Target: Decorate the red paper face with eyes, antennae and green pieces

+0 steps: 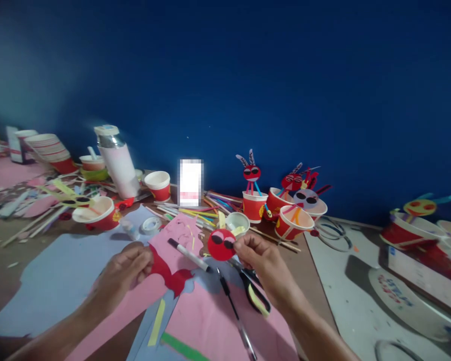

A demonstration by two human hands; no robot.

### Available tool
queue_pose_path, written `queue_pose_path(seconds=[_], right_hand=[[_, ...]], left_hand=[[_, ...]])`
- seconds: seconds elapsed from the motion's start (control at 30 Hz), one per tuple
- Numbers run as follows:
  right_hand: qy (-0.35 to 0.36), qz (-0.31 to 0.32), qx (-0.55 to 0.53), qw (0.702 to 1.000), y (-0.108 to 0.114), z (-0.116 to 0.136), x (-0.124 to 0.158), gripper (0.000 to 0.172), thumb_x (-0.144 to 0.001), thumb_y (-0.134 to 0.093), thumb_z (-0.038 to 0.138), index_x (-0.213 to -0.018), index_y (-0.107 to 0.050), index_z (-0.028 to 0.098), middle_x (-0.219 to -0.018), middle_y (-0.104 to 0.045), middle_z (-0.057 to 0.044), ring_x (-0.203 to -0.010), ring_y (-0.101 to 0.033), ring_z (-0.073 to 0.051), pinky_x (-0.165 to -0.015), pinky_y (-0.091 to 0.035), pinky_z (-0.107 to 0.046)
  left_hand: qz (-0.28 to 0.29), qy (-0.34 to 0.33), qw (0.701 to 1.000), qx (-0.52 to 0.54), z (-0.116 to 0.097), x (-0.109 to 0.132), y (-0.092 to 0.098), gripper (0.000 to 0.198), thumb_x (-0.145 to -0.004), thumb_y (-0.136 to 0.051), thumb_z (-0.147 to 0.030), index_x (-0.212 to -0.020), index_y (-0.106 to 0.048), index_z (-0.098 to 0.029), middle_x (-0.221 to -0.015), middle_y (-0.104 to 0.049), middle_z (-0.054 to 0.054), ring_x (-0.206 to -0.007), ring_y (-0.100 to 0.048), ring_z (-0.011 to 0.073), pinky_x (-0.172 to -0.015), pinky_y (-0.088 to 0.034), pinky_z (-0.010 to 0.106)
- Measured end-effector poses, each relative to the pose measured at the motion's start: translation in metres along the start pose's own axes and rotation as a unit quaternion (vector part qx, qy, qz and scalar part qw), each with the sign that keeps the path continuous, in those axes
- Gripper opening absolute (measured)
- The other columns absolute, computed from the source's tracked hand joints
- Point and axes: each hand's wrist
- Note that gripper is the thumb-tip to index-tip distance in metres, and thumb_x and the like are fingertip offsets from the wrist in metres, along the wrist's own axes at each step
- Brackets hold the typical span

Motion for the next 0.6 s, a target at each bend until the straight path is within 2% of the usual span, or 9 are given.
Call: queue_pose_path(seconds=[0.17,0.37,0.5,0.6], right_hand=[[0.019,-0.029,-0.003,0.999,0.022,-0.001,-0.01,0.026,-0.073,-0.067,0.041,-0.067,-0.054,0.018,-0.055,-0.043,0.005,-0.048,-0.035,-0.009,-0.046,-0.026,-0.023],[0.04,-0.053,-0.009,0.998,0.037,0.008,-0.012,0.024,-0.073,-0.066,0.04,-0.069,-0.056,0.019,-0.057,-0.045,0.006,-0.05,-0.037,-0.009,-0.048,-0.027,-0.024],[0.03,-0.021,0.005,0.999,0.032,0.008,-0.009,0.022,-0.074,-0.065,0.037,-0.068,-0.054,0.019,-0.055,-0.044,0.006,-0.05,-0.036,-0.008,-0.049,-0.027,-0.023],[0.021,0.012,0.025,0.999,0.018,0.004,-0.004,0.021,-0.074,-0.065,0.035,-0.069,-0.054,0.018,-0.056,-0.045,0.006,-0.05,-0.037,-0.008,-0.048,-0.028,-0.022]], left_hand=[[-0.034,-0.025,0.998,-0.054,0.006,-0.009,0.011,0.043,-0.086,-0.042,-0.043,-0.051,-0.033,-0.021,-0.048,-0.033,-0.006,-0.045,-0.033,0.01,-0.044,-0.031,0.022],[-0.049,-0.057,0.989,-0.128,0.009,-0.009,0.008,0.037,-0.08,-0.052,-0.035,-0.051,-0.034,-0.021,-0.052,-0.03,-0.006,-0.051,-0.032,0.0115,-0.048,-0.028,0.024],[-0.046,-0.111,0.978,-0.17,0.009,-0.008,0.003,0.038,-0.079,-0.053,-0.031,-0.048,-0.034,-0.021,-0.052,-0.032,-0.005,-0.054,-0.035,0.0122,-0.054,-0.031,0.024],[-0.01,-0.101,0.98,-0.17,0.011,-0.004,-0.002,0.028,-0.081,-0.053,-0.033,-0.056,-0.047,-0.021,-0.055,-0.044,-0.004,-0.054,-0.042,0.0123,-0.052,-0.035,0.022]])
Point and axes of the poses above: each hand's wrist, its own x-axis away from the middle knuckle, its own y-axis out of the back of the hand, z = x × y
